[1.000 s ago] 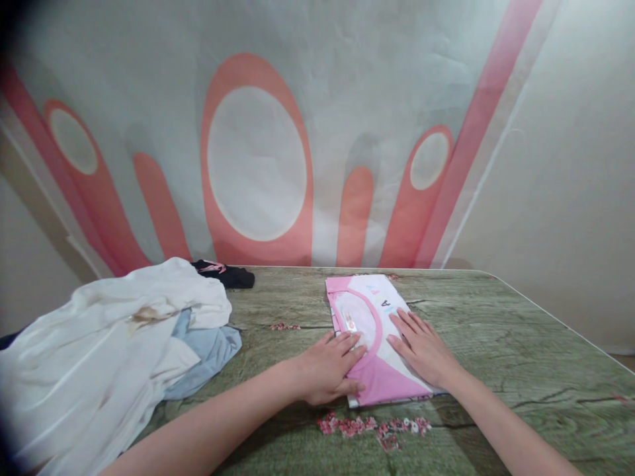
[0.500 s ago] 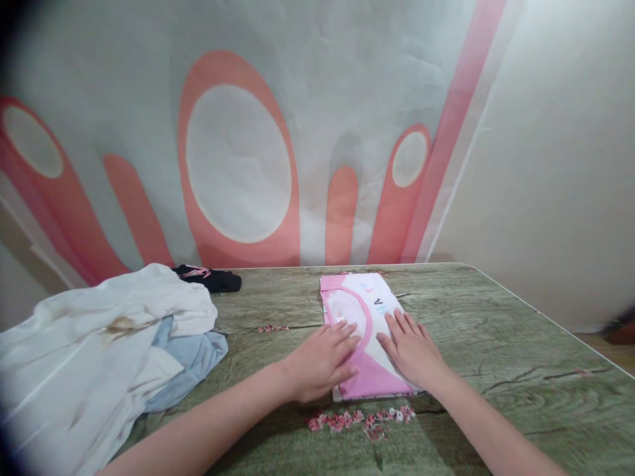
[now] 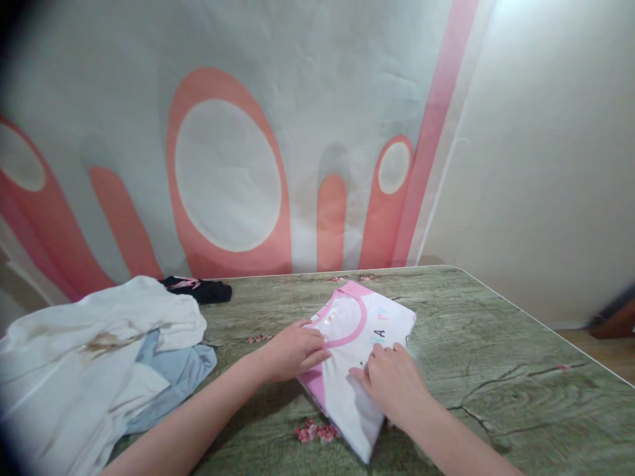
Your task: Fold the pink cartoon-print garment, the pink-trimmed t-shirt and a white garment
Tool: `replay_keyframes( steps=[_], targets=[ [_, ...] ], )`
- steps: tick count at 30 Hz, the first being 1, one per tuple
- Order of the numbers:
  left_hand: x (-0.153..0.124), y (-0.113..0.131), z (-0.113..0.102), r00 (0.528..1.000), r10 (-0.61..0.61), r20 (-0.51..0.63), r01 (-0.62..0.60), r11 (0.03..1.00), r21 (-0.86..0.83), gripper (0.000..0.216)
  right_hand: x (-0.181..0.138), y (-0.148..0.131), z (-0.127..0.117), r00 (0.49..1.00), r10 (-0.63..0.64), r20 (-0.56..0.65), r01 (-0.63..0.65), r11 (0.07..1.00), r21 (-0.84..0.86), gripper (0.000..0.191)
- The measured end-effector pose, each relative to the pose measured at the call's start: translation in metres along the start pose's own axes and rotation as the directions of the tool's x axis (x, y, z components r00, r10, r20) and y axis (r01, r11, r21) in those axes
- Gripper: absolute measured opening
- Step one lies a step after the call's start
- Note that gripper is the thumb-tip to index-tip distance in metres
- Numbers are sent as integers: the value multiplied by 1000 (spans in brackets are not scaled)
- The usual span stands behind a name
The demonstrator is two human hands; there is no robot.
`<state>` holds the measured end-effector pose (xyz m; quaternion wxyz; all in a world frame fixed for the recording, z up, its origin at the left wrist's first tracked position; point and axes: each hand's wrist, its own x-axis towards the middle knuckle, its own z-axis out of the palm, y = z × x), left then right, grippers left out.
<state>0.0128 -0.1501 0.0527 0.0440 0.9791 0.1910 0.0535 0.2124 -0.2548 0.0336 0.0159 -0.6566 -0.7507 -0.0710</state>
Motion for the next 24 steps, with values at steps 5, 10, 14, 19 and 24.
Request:
replay_keyframes(
  steps=[5,10,14,19,24],
  targets=[
    [-7,-29,1,979,-177,-101,185,979,83,26,-12,-23,-15,938,-344,42,302,872,384,33],
    [-6,-23,10,953,-278,-118,286,956,59,26,2,-9,-8,937,-338,-84,328,778,536,31],
    [-6,-11,24,973,-226,-35,226,974,-13,54,24,24,23,976,-160,-145,206,893,400,47],
    [-9,-6,35,967,-241,79,245,968,-56,69,29,42,50,991,-124,49,108,963,249,62],
    [-8,-5,30,958,-267,101,274,959,-66,71,41,38,43,994,-96,51,82,969,234,61]
  ],
)
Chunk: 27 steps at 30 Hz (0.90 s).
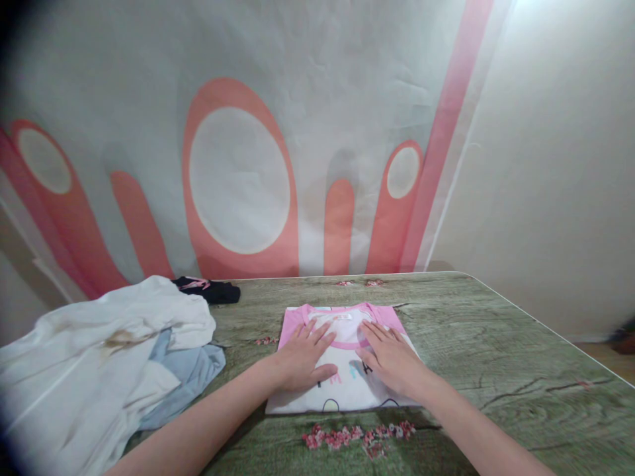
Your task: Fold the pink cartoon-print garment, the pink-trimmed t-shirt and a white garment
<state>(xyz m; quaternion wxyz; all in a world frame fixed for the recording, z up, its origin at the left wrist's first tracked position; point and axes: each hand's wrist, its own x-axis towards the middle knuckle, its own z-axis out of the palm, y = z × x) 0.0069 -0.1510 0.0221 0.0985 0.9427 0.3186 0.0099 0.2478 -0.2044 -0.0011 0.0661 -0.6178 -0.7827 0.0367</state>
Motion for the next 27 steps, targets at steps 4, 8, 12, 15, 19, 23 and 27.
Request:
replay_keyframes(
  steps=[4,8,12,15,19,23,27],
  targets=[
    [-4,2,-1,998,41,-39,-41,999,-12,67,23,-5,-1,995,-89,-53,87,996,-24,62],
    [-8,2,5,993,40,-114,-40,999,2,68,37,-6,9,996,-91,-24,90,996,-18,64],
    [-8,3,12,982,-86,-170,87,996,-6,88,35,3,18,998,-42,-44,41,999,-16,64],
    [-7,3,11,984,-121,-133,120,993,-21,93,34,18,23,998,-9,-63,7,999,-32,66],
    [-5,-2,7,988,-105,-111,103,994,-20,92,36,42,23,999,39,-18,-40,997,-64,65],
    [-1,-18,1,995,-66,-81,66,998,-4,90,29,52,19,999,31,-33,-32,998,-47,69],
    [-2,-37,-6,1000,-17,-14,17,1000,-7,88,2,42,12,999,-42,34,41,999,12,70]
  ],
)
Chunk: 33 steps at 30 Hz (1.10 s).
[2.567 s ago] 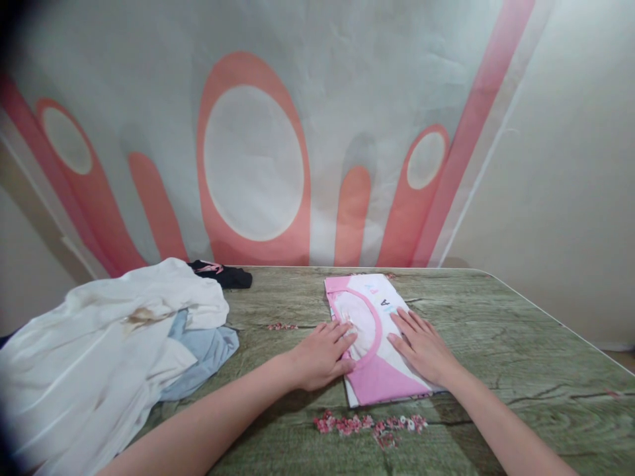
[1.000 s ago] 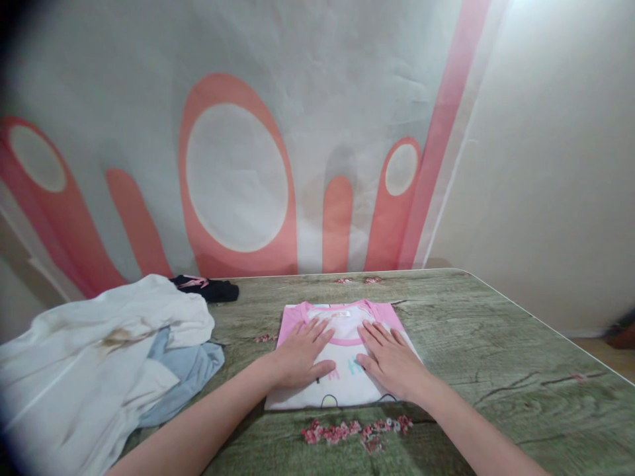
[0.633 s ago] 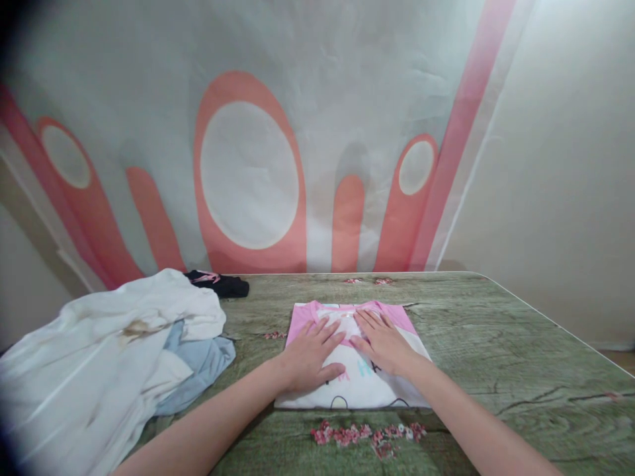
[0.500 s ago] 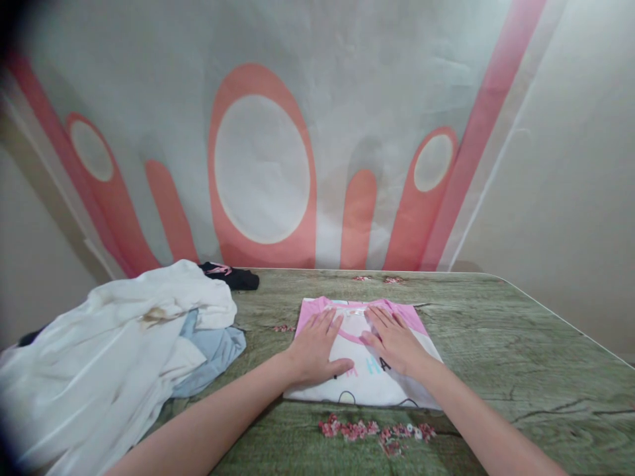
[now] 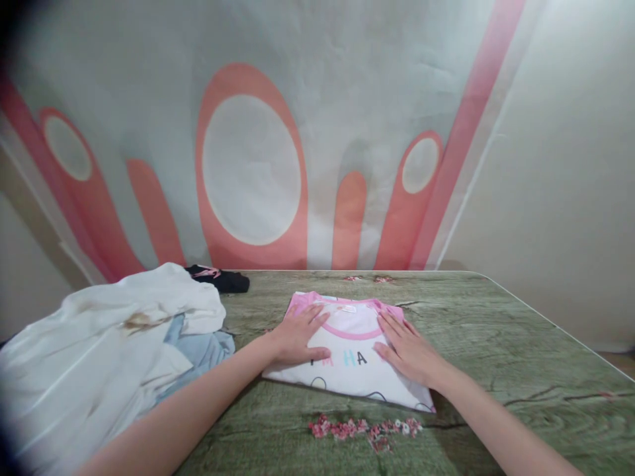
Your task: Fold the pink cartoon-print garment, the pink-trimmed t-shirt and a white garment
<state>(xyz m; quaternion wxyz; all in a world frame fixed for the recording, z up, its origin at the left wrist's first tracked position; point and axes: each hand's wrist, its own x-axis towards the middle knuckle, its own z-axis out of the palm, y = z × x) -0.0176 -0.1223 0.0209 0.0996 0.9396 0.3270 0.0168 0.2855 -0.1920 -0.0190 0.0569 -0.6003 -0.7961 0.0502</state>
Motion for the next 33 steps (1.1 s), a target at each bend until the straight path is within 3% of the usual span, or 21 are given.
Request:
replay_keyframes(
  steps=[5,8,12,14,16,19,23,28,33],
  targets=[
    [-8,-15,-12,997,65,29,-66,998,23,84,-28,-13,-19,991,-90,97,75,986,147,65],
    [-11,-10,-20,996,44,73,-46,998,32,84,-22,0,-29,996,-83,24,72,952,297,56],
    [-7,23,-24,995,56,83,-59,998,26,84,9,34,-27,974,101,-201,-7,907,422,39],
    [1,47,-19,984,158,87,-160,987,14,79,28,49,-21,951,218,-220,-84,865,494,32],
    [14,69,-13,969,231,85,-231,973,-7,76,43,58,-17,947,244,-207,-101,842,530,29],
    [38,91,-3,970,234,72,-233,972,-20,78,59,62,-14,963,197,-182,-69,837,543,25],
    [60,102,7,982,156,107,-153,988,-34,86,70,57,-16,979,133,-155,-29,840,543,27],
    [59,105,15,987,133,89,-129,991,-47,84,76,49,-13,981,115,-154,-23,864,503,25],
    [54,107,19,991,123,51,-121,992,-35,81,77,46,-10,963,212,-167,-128,905,407,21]
  ],
)
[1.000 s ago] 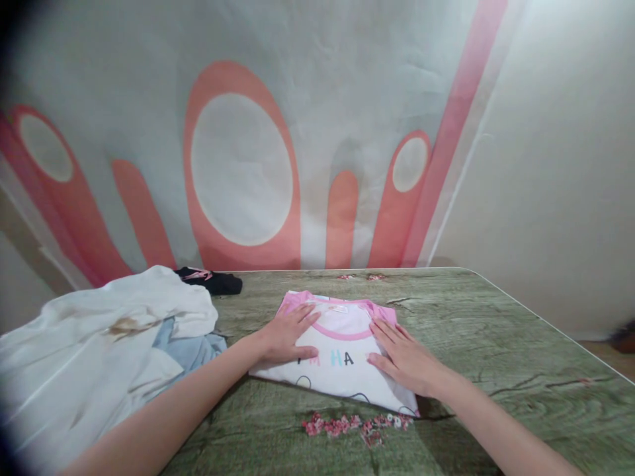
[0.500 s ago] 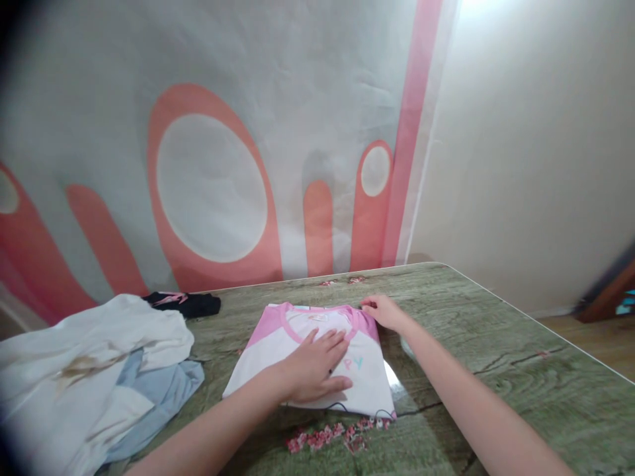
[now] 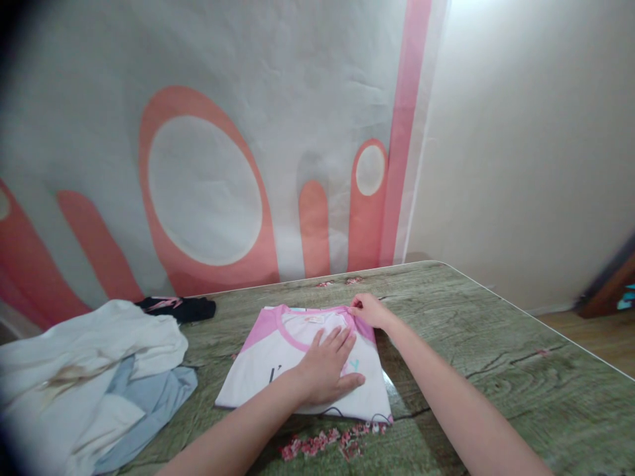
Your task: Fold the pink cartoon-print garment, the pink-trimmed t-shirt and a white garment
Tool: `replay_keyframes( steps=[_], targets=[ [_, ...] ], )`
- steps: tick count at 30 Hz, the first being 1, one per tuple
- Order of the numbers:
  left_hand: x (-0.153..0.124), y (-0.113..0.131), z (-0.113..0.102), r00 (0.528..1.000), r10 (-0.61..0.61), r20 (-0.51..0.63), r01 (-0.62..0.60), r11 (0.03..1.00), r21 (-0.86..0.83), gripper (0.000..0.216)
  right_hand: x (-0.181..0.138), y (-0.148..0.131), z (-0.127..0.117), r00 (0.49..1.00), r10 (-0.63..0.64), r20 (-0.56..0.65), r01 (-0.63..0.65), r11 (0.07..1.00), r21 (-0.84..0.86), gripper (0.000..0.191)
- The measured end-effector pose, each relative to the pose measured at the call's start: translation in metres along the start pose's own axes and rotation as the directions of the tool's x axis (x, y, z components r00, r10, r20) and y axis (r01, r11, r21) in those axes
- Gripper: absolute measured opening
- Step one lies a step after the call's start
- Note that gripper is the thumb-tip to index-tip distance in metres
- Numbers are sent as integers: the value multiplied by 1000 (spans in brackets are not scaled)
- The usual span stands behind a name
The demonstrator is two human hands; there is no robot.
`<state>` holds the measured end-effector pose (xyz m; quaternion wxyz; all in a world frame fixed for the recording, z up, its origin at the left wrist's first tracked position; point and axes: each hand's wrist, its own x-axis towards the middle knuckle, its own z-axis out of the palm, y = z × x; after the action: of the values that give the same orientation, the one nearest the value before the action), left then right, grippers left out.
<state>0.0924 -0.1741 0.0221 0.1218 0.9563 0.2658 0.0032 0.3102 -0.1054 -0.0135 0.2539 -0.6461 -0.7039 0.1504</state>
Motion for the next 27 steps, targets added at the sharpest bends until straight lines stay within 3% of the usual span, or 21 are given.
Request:
replay_keyframes(
  steps=[6,12,20,27],
  targets=[
    [1,-1,-2,1000,-2,9,2,1000,-3,80,-4,-11,-5,992,42,-120,-69,971,-231,14],
    [-23,-13,-10,1000,25,10,-25,999,21,78,2,-51,-5,991,-112,-75,84,947,-310,18],
    [-97,-29,-17,997,-72,-16,73,993,89,67,37,-110,37,977,-206,63,215,936,-278,16],
    [-108,-41,-11,992,-106,-64,110,991,71,65,50,-117,63,980,-172,99,189,961,-201,14]
  ],
)
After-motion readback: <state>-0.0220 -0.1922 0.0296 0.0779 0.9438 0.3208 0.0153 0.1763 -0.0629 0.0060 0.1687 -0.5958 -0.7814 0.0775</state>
